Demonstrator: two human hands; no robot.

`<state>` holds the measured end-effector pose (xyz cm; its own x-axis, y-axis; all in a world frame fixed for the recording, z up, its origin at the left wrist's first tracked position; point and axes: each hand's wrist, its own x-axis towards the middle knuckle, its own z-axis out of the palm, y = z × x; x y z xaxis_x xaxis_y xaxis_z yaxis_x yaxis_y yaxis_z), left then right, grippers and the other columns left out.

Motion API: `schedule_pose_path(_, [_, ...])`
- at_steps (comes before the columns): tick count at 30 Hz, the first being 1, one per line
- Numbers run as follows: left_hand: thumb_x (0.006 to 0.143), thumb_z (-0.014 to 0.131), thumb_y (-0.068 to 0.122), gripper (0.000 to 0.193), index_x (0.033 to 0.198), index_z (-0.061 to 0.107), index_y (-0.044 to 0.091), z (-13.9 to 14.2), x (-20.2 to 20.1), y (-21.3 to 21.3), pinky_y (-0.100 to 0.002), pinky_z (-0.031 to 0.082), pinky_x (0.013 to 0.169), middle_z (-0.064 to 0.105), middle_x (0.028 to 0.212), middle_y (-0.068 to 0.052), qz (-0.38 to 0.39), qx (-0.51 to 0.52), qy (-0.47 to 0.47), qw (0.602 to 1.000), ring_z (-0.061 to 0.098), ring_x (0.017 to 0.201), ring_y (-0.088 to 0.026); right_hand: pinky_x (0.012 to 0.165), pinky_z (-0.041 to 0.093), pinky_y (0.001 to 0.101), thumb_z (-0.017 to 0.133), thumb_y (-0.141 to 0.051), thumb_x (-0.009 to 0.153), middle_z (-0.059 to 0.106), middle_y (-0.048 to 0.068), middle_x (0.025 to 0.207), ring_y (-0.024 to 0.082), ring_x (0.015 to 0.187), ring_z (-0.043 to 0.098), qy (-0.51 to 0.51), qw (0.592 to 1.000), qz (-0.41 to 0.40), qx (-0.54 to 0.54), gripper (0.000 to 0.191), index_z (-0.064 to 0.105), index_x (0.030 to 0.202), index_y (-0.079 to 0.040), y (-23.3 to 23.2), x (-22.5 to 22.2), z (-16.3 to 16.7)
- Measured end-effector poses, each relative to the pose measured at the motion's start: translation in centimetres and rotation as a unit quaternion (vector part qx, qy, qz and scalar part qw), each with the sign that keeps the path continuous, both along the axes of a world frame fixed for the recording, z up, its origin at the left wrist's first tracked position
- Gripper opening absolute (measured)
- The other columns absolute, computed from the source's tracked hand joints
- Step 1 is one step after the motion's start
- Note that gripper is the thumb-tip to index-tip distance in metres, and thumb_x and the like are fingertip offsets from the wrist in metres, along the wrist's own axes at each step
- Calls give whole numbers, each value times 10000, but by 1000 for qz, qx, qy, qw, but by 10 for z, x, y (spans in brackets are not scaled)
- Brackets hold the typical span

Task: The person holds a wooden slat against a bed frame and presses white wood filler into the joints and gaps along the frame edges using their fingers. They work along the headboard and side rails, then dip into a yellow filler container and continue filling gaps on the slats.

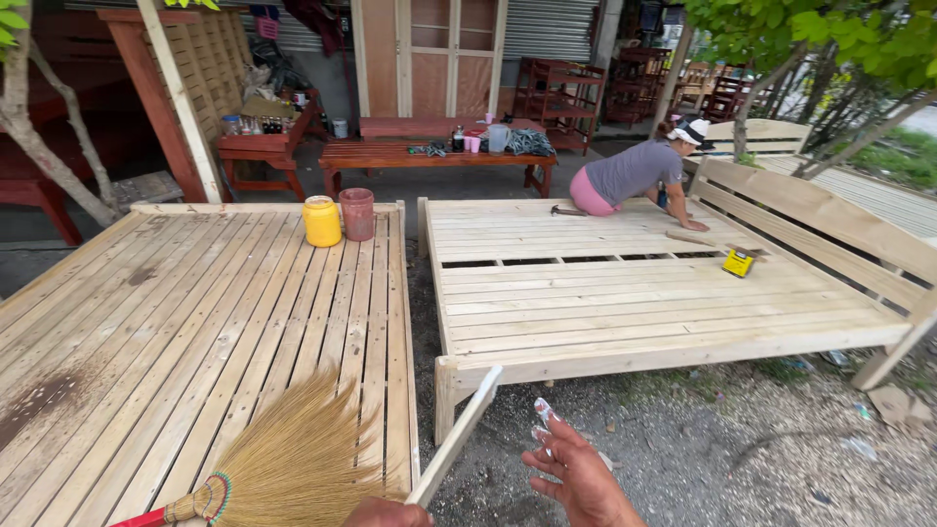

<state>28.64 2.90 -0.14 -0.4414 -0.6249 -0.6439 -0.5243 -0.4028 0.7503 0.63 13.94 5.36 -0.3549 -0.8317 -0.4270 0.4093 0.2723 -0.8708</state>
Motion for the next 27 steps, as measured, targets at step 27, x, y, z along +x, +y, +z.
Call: schedule_pose_path(27, [924, 619, 466, 460, 1280, 634, 176, 143, -86, -189, -258, 498, 636, 547, 943, -75, 288, 6, 270, 919, 504, 699, -146, 976, 532, 474, 458, -105, 989, 631, 80, 1188, 284, 1135, 669, 1, 972, 211, -104, 532, 456, 1521, -130, -377, -88, 82])
